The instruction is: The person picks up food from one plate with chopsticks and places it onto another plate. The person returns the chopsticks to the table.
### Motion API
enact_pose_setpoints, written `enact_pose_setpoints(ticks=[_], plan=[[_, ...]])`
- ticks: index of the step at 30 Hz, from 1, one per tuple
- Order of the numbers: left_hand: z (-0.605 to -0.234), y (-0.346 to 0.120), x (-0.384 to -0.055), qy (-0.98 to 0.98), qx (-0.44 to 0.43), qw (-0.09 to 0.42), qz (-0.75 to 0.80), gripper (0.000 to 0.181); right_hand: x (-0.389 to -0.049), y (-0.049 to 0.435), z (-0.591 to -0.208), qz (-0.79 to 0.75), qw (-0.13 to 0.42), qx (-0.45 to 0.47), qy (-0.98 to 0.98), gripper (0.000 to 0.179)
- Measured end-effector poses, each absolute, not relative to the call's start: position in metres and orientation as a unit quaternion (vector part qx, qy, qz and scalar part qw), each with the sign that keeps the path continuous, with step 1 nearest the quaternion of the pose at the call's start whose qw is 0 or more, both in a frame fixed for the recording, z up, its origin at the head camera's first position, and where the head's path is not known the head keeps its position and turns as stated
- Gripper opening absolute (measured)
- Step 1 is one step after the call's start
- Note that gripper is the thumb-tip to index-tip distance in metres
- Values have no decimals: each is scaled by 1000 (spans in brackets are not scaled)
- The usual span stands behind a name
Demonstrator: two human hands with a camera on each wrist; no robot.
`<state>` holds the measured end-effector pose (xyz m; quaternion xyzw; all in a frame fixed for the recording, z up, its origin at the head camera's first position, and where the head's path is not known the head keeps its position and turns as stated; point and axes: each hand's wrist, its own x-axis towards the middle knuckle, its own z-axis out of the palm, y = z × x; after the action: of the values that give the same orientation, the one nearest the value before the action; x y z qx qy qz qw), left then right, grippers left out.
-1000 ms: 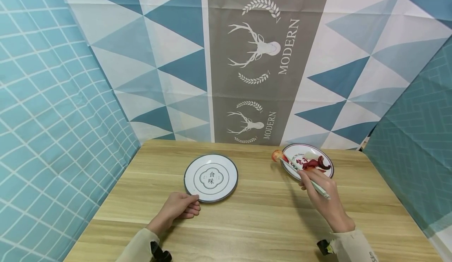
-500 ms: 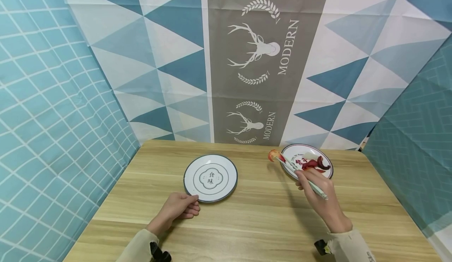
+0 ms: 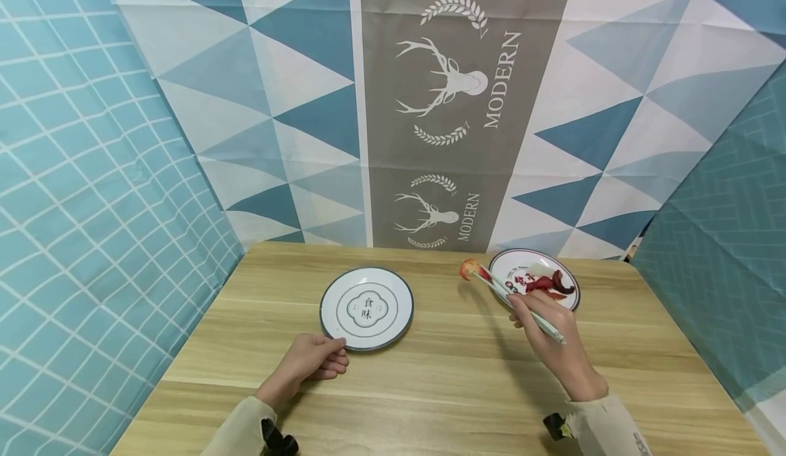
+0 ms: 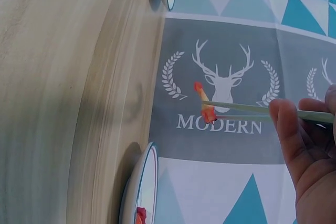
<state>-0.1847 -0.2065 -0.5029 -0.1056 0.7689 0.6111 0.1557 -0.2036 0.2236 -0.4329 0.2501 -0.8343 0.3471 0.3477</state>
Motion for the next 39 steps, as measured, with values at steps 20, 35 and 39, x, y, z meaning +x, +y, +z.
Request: enact_pose_setpoints(ticks=[20, 35, 39], plan=[[-504, -205, -186, 776, -120, 152, 601, 34, -210, 226, -436, 449, 267, 242, -818, 16], [-505, -205, -185, 773, -115, 148, 606, 34, -216, 237, -426, 496, 93, 252, -826, 27], [-505, -205, -185, 773, -114, 148, 606, 34, -221, 241, -428, 502, 61, 242, -828, 30]])
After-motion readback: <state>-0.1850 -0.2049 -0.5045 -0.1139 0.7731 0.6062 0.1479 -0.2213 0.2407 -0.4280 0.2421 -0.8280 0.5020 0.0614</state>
